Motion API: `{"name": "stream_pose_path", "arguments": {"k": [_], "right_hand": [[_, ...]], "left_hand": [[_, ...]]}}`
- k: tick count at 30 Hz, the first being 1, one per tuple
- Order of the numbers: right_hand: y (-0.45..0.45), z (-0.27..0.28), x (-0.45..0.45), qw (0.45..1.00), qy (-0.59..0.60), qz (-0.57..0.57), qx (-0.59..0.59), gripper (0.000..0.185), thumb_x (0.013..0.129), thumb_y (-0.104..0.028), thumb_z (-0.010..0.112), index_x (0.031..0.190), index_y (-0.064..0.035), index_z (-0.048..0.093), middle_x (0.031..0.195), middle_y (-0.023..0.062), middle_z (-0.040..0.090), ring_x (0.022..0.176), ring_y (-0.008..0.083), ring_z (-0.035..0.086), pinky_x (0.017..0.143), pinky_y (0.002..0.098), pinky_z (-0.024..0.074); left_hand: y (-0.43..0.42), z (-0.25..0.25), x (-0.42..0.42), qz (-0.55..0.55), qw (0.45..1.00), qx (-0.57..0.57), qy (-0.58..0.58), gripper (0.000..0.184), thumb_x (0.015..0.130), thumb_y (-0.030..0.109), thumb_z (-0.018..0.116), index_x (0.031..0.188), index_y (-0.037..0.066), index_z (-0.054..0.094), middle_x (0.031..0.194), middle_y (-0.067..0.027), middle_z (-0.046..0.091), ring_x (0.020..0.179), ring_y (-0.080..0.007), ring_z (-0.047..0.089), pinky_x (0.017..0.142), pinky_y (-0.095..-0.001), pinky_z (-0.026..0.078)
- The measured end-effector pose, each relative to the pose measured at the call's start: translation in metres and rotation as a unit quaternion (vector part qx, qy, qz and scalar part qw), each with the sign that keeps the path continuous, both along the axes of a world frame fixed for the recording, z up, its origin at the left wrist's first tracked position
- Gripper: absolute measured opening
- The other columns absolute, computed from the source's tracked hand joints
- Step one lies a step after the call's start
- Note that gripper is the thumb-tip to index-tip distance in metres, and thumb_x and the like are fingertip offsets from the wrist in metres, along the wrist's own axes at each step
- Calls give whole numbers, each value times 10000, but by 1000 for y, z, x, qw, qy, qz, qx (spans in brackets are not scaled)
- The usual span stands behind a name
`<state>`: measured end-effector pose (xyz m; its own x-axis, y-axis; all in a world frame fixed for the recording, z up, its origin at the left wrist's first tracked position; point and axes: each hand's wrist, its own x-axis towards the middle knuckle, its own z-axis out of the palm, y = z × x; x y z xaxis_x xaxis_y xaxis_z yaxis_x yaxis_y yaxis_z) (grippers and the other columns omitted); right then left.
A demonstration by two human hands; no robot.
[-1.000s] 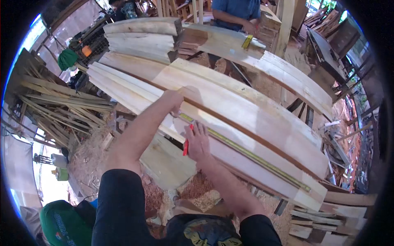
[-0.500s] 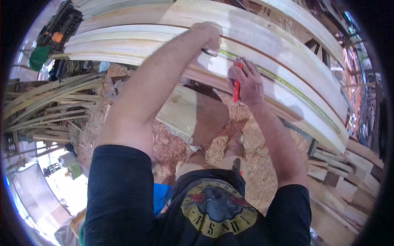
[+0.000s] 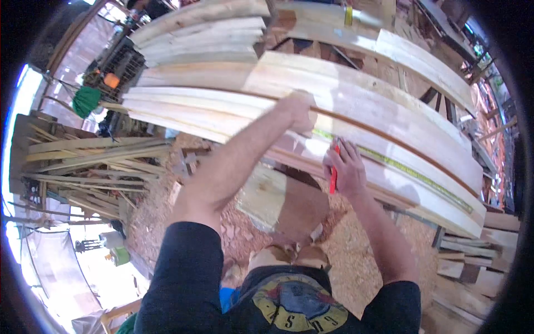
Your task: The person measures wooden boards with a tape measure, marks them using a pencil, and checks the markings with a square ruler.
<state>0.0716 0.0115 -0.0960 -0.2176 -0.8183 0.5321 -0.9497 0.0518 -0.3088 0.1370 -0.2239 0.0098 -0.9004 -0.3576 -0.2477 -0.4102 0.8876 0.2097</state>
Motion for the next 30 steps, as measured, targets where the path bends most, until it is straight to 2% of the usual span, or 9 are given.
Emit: {"name": "stream_pose_path", "arguments": {"k": [3,5,8,11,14,17,20,26,30], "right_hand": [[1,9,4,1000,-16,-8,-1,378,767,-155,719,1113,-38,620,1330,260,597,1307,450,537,1150,564,376],[-1,16,7,1000,-22,-17,7,394,759,-163,724,1113,-28,618,1316,259,600,1306,455,533,1149,573,369],[-1,17,7,1000,-20,-14,6,402,738,-169,732,1103,-36,626,1293,253,608,1299,443,536,1135,582,375],[-1,25,8,1000,4,-10,26,398,723,-177,733,1088,-45,643,1293,244,611,1272,451,540,1127,579,377],[-3,34,15,999,17,-36,23,325,722,-192,749,1001,-64,641,1304,223,629,1278,471,529,1112,551,407],[-6,33,15,994,-76,-23,79,342,700,-201,746,1001,-65,654,1270,205,654,1248,485,536,1094,556,423],[-10,28,26,996,2,-70,58,437,643,-195,746,1048,-60,651,1255,212,649,1193,480,547,1070,567,437],[-34,47,53,983,-4,-134,129,431,686,-203,712,1086,-62,638,1258,224,666,1254,543,524,1118,567,416],[-50,51,63,984,3,-146,100,265,692,-183,673,923,-70,607,985,173,705,1067,455,646,1136,567,385]], "left_hand": [[-12,-5,3,-22,998,48,30,272,768,213,625,924,30,752,1024,-247,708,1025,-411,668,917,-468,553],[-17,-4,7,-55,998,-16,-2,394,815,379,720,983,22,707,1025,-167,727,1021,-327,683,902,-425,539],[-47,-40,18,-37,999,-24,-12,385,800,392,762,998,66,709,1020,-168,724,995,-336,690,873,-433,544],[-64,16,57,-1,999,-2,53,362,802,381,776,991,81,705,1027,-166,725,987,-349,692,858,-441,545],[-135,7,105,62,998,2,-7,369,804,387,779,986,77,697,1014,-159,730,982,-350,694,852,-445,546],[-227,-11,166,55,998,-33,-17,394,798,409,778,1010,86,703,993,-150,738,957,-352,701,840,-452,549],[-324,-22,225,61,998,-25,-21,420,780,447,787,1018,108,720,983,-145,742,941,-346,704,832,-445,555],[-461,-17,315,93,995,-39,-17,350,767,398,802,965,118,734,954,-135,749,923,-320,713,828,-434,559],[-513,-10,363,102,994,-30,3,324,781,337,809,960,79,729,940,-139,751,900,-299,720,826,-417,557]]}}
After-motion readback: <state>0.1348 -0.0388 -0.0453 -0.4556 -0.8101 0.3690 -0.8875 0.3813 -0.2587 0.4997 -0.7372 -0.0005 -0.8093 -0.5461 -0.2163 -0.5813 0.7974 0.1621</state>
